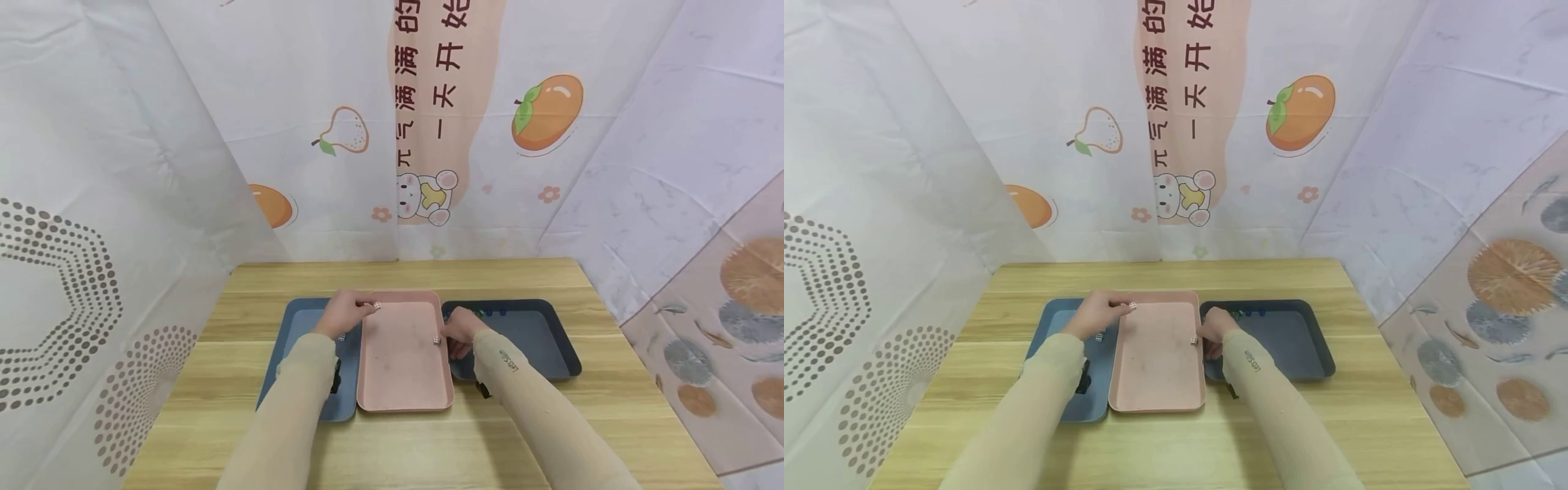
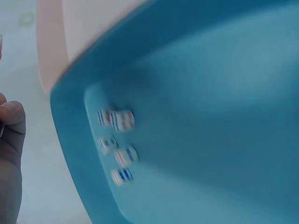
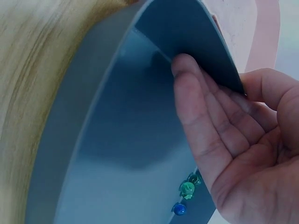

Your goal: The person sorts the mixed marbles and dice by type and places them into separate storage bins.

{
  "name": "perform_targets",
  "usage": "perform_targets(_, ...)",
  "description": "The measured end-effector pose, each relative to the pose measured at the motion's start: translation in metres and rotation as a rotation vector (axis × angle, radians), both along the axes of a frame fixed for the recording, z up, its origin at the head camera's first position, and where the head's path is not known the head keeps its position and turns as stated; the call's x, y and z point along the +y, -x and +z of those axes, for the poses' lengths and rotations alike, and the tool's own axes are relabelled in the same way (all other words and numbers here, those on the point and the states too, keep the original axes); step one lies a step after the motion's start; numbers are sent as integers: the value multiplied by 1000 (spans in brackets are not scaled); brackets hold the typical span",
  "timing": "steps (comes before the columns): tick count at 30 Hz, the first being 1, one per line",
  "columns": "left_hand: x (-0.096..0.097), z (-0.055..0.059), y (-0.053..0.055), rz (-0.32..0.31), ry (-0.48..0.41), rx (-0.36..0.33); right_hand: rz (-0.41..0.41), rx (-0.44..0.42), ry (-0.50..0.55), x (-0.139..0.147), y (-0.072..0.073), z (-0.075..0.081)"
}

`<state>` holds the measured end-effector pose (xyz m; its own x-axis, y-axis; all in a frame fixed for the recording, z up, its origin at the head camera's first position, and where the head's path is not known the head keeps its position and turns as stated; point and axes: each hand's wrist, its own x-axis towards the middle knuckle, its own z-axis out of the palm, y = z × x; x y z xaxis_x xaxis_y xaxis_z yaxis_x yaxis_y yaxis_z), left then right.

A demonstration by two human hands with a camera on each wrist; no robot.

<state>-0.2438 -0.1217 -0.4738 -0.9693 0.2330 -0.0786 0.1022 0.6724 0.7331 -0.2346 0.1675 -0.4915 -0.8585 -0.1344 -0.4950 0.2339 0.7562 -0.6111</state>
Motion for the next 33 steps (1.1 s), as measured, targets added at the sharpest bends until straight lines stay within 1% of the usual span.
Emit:
perform_targets(5, -24, 0, -7, 31, 17, -10, 3, 1, -5, -1, 2, -2)
perform_targets(7, -33, -1, -9, 33, 34, 2, 4, 3, -5, -1, 2, -2)
perform_targets(9, -41, -4, -11, 45, 42, -5, 5, 4, 1, -1, 1, -2)
perform_targets(14, -59, -17, -17, 68, 71, 12, -3, 6, 8, -1, 0, -1)
perform_targets(17, -68, -26, -20, 55, 95, 42, -7, 3, 6, -1, 0, -2)
perform_targets(19, -73, -31, -22, 52, 96, 39, -8, 2, 6, -1, 1, -2)
perform_targets(22, -78, -36, -26, 48, 94, 5, -6, 4, 7, -1, 1, -3)
perform_targets(25, -81, -39, -30, 62, 104, -36, -4, 4, 4, -1, 1, -3)
perform_targets(29, -83, -44, -35, 80, 124, -73, -3, 3, 1, -1, 0, -4)
perform_targets(33, -85, -48, -36, 76, 136, -75, -3, 1, 4, 0, 0, -3)
